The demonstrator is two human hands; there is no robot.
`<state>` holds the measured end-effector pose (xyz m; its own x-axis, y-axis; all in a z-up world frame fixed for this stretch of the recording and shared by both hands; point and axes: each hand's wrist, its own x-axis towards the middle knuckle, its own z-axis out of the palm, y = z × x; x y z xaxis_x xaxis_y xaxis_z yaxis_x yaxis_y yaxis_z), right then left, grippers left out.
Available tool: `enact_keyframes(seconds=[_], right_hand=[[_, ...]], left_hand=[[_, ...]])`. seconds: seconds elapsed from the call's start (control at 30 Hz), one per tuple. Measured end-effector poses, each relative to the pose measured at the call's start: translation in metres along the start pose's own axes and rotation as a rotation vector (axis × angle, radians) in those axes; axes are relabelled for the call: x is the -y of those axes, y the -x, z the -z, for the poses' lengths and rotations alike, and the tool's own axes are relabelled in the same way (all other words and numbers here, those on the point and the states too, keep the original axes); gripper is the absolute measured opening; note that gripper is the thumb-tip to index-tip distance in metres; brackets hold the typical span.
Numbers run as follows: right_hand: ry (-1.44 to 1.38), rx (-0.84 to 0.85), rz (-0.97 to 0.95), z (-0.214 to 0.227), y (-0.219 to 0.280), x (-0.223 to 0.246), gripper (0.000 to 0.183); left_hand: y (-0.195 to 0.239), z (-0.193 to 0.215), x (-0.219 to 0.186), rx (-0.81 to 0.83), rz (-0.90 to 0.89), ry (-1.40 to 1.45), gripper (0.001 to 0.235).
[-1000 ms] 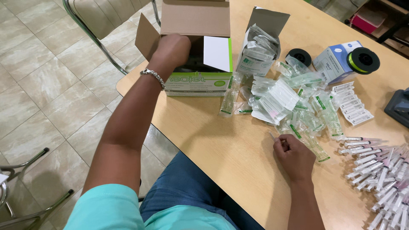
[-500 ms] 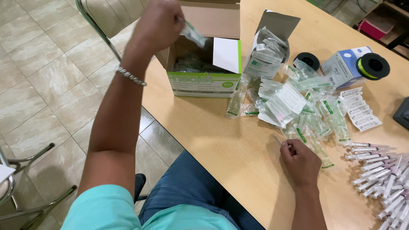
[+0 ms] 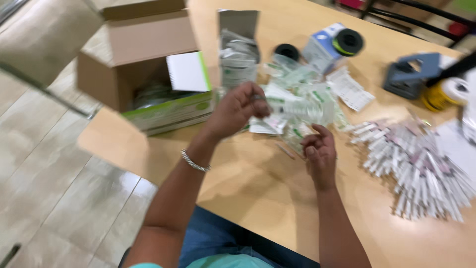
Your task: The person unpacks syringes and needles from sealed plastic wrappers and assembles them by attaching the needle to the syringe barrel. The person places the assembled syringes on the table and continues the process with additional units from a box.
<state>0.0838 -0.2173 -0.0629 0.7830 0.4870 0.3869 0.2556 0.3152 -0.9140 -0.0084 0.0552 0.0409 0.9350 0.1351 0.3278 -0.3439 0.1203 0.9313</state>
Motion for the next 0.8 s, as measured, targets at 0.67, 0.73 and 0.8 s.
enact_keyframes(seconds=[0.67, 0.73, 0.8], right_hand=[[0.351, -0.048, -0.367, 0.003, -0.009, 0.045, 0.016], [0.432, -0.028, -0.355, 0.000, -0.008, 0.050, 0.012], [0.572, 0.003, -0.199, -0.002, -0.013, 0.057, 0.013]], left_hand=[[0.004, -0.054, 0.077, 0.003, 0.254, -0.459, 0.015], [0.004, -0.055, 0.072, 0.056, 0.252, -0.510, 0.019], [0.003, -0.055, 0.068, 0.155, 0.212, -0.662, 0.021]])
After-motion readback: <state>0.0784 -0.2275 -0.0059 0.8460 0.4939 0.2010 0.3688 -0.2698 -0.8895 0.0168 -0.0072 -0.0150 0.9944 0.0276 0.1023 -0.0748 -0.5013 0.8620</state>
